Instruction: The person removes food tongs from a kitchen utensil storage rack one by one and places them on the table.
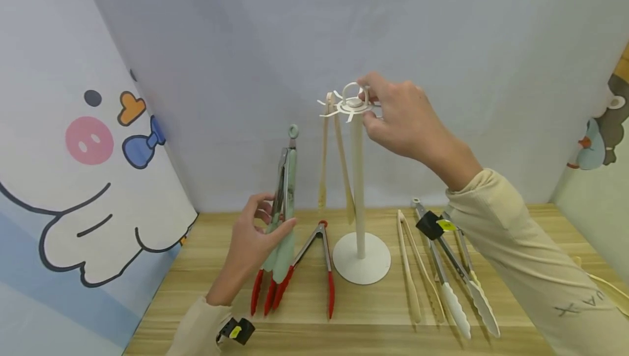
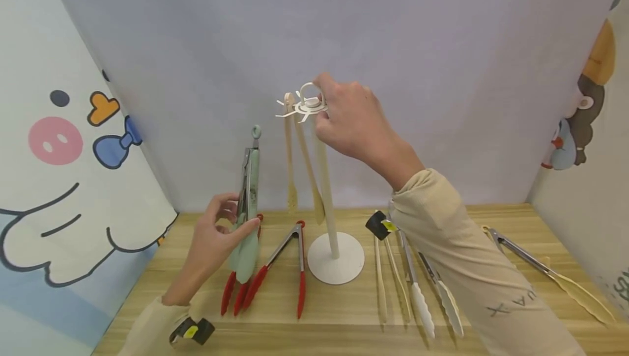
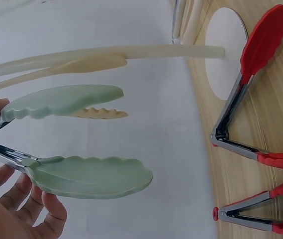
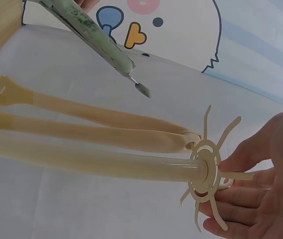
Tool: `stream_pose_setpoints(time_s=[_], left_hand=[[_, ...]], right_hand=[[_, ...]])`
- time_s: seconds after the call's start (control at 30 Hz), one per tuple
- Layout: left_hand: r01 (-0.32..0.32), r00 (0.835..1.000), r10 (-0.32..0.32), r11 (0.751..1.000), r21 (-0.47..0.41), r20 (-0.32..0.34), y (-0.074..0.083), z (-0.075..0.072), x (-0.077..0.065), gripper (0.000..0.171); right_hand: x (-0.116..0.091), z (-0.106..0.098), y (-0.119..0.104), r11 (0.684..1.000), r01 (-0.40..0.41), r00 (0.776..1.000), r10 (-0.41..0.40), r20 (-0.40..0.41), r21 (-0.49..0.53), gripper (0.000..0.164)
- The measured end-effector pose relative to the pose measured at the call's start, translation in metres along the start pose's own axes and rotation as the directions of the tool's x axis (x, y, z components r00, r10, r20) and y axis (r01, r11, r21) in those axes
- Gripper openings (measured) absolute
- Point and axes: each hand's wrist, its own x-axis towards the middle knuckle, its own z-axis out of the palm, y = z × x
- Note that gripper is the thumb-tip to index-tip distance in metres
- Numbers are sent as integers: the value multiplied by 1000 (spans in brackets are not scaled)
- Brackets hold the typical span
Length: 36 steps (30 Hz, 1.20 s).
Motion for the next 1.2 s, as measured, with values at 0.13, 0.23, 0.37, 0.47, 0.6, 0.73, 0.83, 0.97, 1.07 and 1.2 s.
stream_pose_setpoints(time_s=[0.13,0.23,0.37,0.47,0.6,0.73,0.83,0.97,1.07,1.2], left_hand=[[-1,1000,2,1000,19,-8,-2,-4,-1,52],[7,1000,-7,1000,28,-13,-4,-6,-2,53],[38,999,-38,999,30,-13,-6,-9,-4,53],[55,998,-55,998,30,-9,-7,-11,-6,52],[77,997,-77,996,40,2,-8,-14,-7,52],[99,995,-99,994,53,1,-11,-17,-8,53],[105,995,-104,992,67,-6,-14,-20,-11,52],[112,994,-111,989,94,-11,-17,-22,-15,52],[121,993,-120,986,111,-15,-20,-24,-16,52],[145,989,-143,981,127,-21,-25,-27,-18,52]], right_hand=[[0,0,-1,1000,2,1000,-2,0,0,41],[-1,0,-1,1000,2,1000,-2,0,-2,41],[-1,1,-2,1000,5,1000,-5,1,-12,41],[-1,1,-2,1000,8,1000,-8,0,-14,41],[-1,1,-1,1000,9,1000,-9,0,-8,41],[-1,1,-2,1000,5,1000,-5,4,-7,41],[-1,2,-2,1000,5,1000,-5,6,-4,40],[-1,2,-2,1000,10,1000,-10,5,-3,39],[-2,2,-2,1000,10,1000,-10,1,-5,39],[-3,1,-2,1000,7,1000,-7,-1,-12,41]])
